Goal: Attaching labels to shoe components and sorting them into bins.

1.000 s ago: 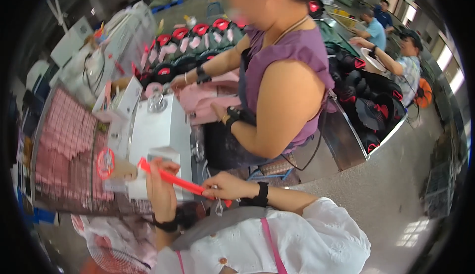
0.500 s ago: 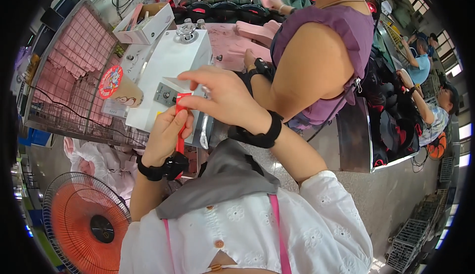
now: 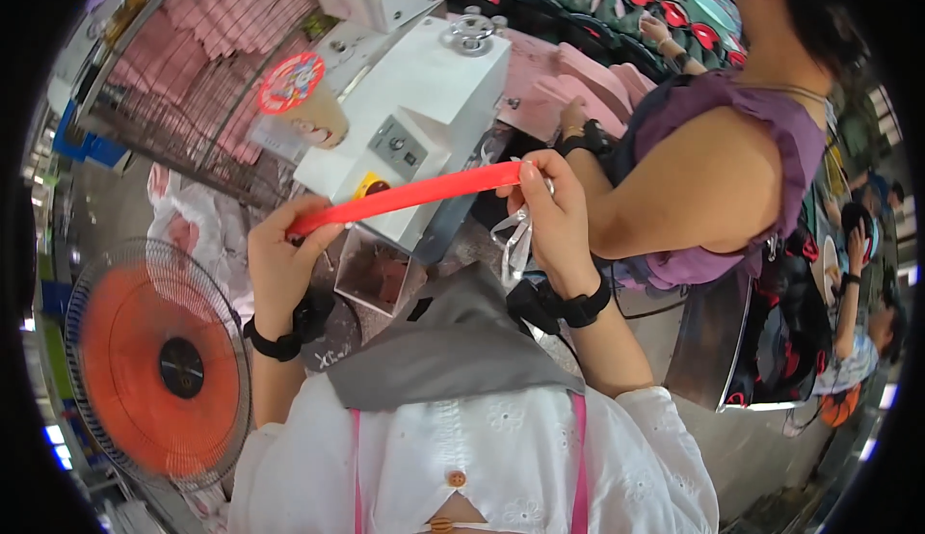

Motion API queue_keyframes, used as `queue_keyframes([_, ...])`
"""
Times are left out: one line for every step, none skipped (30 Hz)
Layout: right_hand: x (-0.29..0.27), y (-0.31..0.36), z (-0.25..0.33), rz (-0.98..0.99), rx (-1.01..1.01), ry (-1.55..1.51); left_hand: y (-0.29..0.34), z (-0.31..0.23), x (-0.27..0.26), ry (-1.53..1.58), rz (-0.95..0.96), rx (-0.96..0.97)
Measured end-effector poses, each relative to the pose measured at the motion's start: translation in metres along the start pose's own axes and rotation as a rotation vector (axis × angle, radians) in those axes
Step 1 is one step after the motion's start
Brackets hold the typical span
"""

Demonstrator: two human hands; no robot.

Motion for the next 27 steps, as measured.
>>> queue_keyframes([0.002, 0.001, -0.007, -0.009, -0.01, -0.061, 0.001, -0.008, -0.011, 0.037, -0.089, 0.029])
queue_keyframes([0.001, 0.001, -0.012, -0.02, -0.02, -0.122, 0.004, -0.013, -0.02, 0.071, -0.177, 0.061])
queue_keyframes([0.004, 0.002, -0.016, 0.004, -0.009, -0.128, 0.009, -0.01, -0.028, 0.215, -0.246, 0.06])
queue_keyframes([0.002, 0.001, -0.018, -0.02, -0.02, -0.1, 0.012, -0.006, -0.033, 0.207, -0.263, 0.054])
queue_keyframes([0.0, 0.002, -0.02, -0.045, -0.034, -0.073, 0.014, 0.005, -0.037, 0.419, -0.279, 0.004])
queue_keyframes([0.003, 0.002, -0.023, -0.028, -0.034, -0.081, 0.016, 0.015, -0.039, 0.633, -0.293, -0.041])
queue_keyframes([0.009, 0.004, -0.029, 0.021, -0.012, -0.054, 0.017, 0.016, -0.042, 0.733, -0.362, 0.024])
queue_keyframes([0.016, 0.006, -0.033, 0.07, 0.009, -0.025, 0.019, 0.016, -0.04, 0.724, -0.381, 0.025])
queue_keyframes([0.02, 0.009, -0.039, 0.076, 0.052, -0.027, 0.021, 0.017, -0.041, 0.862, -0.434, 0.053])
queue_keyframes([0.023, 0.011, -0.042, 0.098, 0.051, -0.034, 0.024, 0.018, -0.041, 0.999, -0.489, 0.086])
queue_keyframes([0.024, 0.013, -0.05, 0.113, 0.09, -0.028, 0.027, 0.017, -0.044, 0.942, -0.552, 0.099])
queue_keyframes([0.025, 0.015, -0.058, 0.127, 0.129, -0.022, 0.028, 0.018, -0.043, 0.938, -0.566, 0.109])
queue_keyframes([0.025, 0.017, -0.062, 0.137, 0.137, -0.034, 0.03, 0.02, -0.041, 0.991, -0.567, 0.134])
queue_keyframes([0.026, 0.018, -0.064, 0.152, 0.133, -0.036, 0.03, 0.02, -0.041, 1.044, -0.567, 0.159])
queue_keyframes([0.026, 0.018, -0.067, 0.145, 0.155, -0.063, 0.028, 0.016, -0.041, 1.114, -0.534, 0.202])
queue_keyframes([0.023, 0.019, -0.07, 0.131, 0.181, -0.088, 0.029, 0.016, -0.042, 1.113, -0.541, 0.203])
queue_keyframes([0.022, 0.019, -0.069, 0.129, 0.175, -0.099, 0.031, 0.016, -0.043, 1.089, -0.563, 0.193])
queue_keyframes([0.022, 0.019, -0.067, 0.133, 0.176, -0.1, 0.032, 0.017, -0.044, 1.065, -0.584, 0.182])
queue_keyframes([0.026, 0.019, -0.062, 0.148, 0.156, -0.067, 0.032, 0.018, -0.046, 1.058, -0.585, 0.184])
queue_keyframes([0.028, 0.019, -0.056, 0.161, 0.136, -0.036, 0.036, 0.022, -0.05, 0.969, -0.655, 0.166])
queue_keyframes([0.031, 0.021, -0.05, 0.178, 0.122, -0.04, 0.04, 0.026, -0.055, 0.879, -0.723, 0.149])
queue_keyframes([0.031, 0.023, -0.048, 0.179, 0.119, -0.047, 0.038, 0.029, -0.055, 0.871, -0.722, 0.153])
queue_keyframes([0.035, 0.025, -0.045, 0.238, 0.106, -0.009, 0.036, 0.032, -0.055, 0.854, -0.716, 0.163])
queue_keyframes([0.039, 0.028, -0.044, 0.296, 0.091, 0.029, 0.033, 0.033, -0.054, 0.838, -0.709, 0.174])
queue_keyframes([0.035, 0.03, -0.05, 0.305, 0.125, 0.022, 0.028, 0.034, -0.049, 0.917, -0.681, 0.204])
queue_keyframes([0.033, 0.029, -0.054, 0.297, 0.12, 0.02, 0.024, 0.03, -0.047, 0.918, -0.671, 0.208])
queue_keyframes([0.034, 0.027, -0.056, 0.307, 0.096, 0.031, 0.018, 0.028, -0.038, 1.062, -0.623, 0.184])
Point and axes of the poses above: each hand's wrist, its own y-axis away from the middle knuckle, its own x-axis out of the palm, z = x × y, the point moved 9 cm from there along -y, towards the middle knuckle, and after that the axes turned 5 degrees about z, right-handed, at the moved point
